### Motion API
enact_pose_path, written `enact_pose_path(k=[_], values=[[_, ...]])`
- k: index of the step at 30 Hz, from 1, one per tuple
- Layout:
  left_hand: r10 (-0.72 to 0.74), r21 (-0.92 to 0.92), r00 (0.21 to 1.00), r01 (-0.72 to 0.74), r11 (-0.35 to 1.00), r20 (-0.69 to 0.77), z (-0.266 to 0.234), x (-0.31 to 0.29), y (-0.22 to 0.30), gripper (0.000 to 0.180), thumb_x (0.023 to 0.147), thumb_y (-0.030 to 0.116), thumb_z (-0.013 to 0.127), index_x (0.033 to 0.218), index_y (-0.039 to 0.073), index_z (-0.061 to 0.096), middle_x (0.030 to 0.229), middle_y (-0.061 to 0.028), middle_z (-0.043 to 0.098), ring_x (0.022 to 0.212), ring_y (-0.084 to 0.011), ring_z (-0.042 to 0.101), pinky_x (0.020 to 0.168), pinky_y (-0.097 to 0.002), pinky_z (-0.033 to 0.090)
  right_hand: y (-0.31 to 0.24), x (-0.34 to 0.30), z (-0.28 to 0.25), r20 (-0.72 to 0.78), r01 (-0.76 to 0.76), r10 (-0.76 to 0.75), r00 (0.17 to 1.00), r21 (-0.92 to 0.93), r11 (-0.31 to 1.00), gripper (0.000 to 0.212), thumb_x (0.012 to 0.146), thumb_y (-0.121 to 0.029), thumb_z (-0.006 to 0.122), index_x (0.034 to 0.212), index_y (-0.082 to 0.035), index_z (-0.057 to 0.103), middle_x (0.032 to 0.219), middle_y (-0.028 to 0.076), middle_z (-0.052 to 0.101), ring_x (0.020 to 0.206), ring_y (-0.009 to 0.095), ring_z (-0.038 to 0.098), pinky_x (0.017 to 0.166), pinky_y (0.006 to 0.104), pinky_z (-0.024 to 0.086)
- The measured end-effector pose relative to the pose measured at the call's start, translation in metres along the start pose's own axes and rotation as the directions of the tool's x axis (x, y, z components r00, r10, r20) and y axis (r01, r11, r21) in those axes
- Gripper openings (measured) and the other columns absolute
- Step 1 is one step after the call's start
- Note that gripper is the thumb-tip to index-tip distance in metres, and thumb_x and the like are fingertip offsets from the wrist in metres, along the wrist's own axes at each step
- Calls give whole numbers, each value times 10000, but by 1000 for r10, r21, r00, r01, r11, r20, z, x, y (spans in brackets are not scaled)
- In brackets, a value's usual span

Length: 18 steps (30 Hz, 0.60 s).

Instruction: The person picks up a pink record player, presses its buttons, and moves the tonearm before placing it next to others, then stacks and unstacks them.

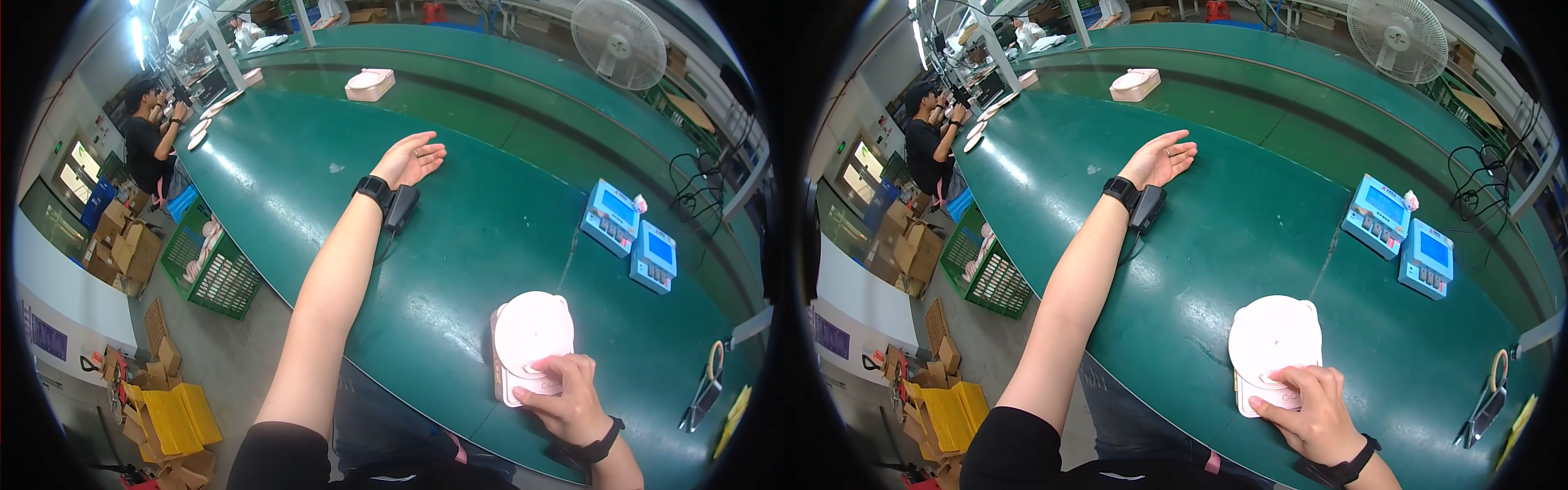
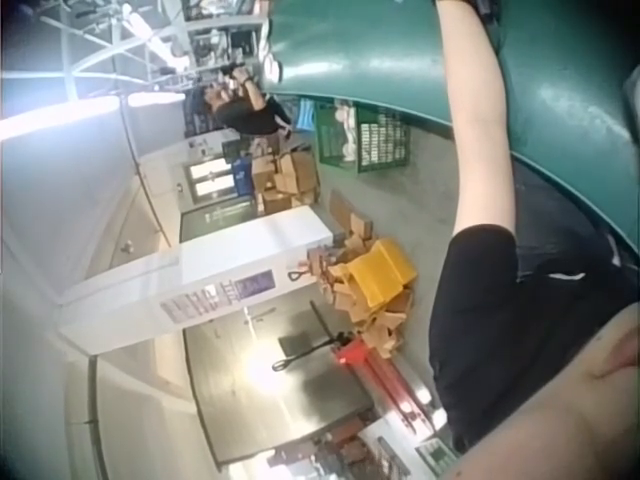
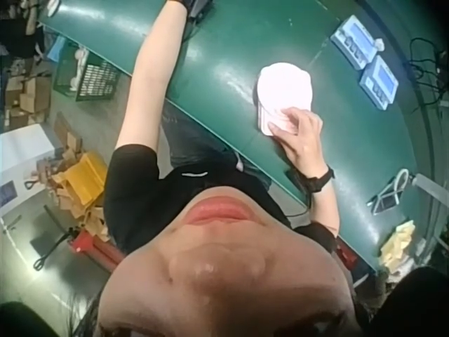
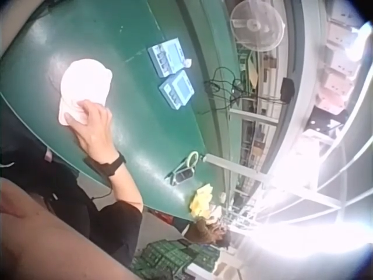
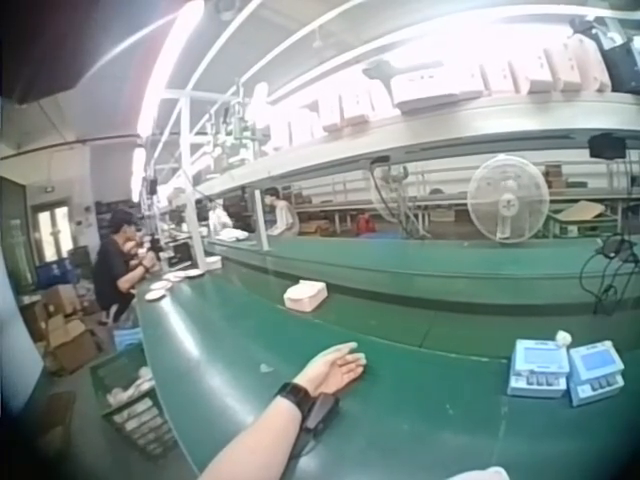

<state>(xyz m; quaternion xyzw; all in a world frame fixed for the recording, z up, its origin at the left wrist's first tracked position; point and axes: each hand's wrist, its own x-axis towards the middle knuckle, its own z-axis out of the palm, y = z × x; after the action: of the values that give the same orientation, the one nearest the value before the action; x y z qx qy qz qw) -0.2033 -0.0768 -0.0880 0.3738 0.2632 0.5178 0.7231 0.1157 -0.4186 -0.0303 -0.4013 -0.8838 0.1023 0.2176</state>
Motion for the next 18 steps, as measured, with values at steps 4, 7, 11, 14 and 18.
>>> enact_pose_path(k=[4, 7, 11, 14, 18], values=[[2, 8, 1000, -2, 1000, -6, 2, 0, -1, 370, 944, 180, 534, 1252, -9, 456, 1094, -178, 581, 1004, -249, 593, 873, -336, 518, 1, 0, 0, -8, -2, 2, 1000, 8, 1000, 286, 711, -108, 718, 966, -236, 727, 1111, 56, 545, 1002, 249, 473, 815, 379, 364], [0, 14, 1000, 0, 1000, -12, 2, 0, -1, 364, 945, 177, 529, 1250, -8, 457, 1093, -178, 582, 1004, -250, 594, 872, -337, 518, 1, 0, 0, -7, -8, 8, 1000, 18, 1000, 280, 713, -106, 719, 962, -233, 729, 1106, 57, 547, 999, 249, 472, 817, 382, 365], [5, 0, 1000, -5, 1000, -16, -4, 0, 1, 355, 949, 171, 520, 1251, -4, 460, 1092, -179, 582, 1004, -255, 595, 872, -344, 517, 1, 2, 1, -5, 6, -6, 1000, 20, 1000, 279, 704, -106, 729, 955, -226, 728, 1095, 57, 547, 996, 251, 472, 819, 383, 366], [4, -37, 1000, -4, 999, 3, -4, 1, -1, 339, 951, 160, 510, 1247, 3, 462, 1090, -183, 582, 1005, -261, 595, 875, -355, 513, -1, 1, 1, -15, -17, 17, 1000, 25, 1000, 263, 699, -93, 733, 927, -223, 733, 1085, 59, 547, 983, 255, 475, 813, 377, 363], [-9, -43, 1000, 9, 999, 13, 2, 5, -5, 322, 950, 149, 505, 1235, 5, 461, 1084, -186, 579, 999, -265, 595, 878, -362, 511, -2, 0, 1, -18, -19, 19, 1000, 8, 1000, 316, 647, -59, 771, 913, -223, 723, 1058, 81, 534, 955, 284, 475, 804, 386, 393]])
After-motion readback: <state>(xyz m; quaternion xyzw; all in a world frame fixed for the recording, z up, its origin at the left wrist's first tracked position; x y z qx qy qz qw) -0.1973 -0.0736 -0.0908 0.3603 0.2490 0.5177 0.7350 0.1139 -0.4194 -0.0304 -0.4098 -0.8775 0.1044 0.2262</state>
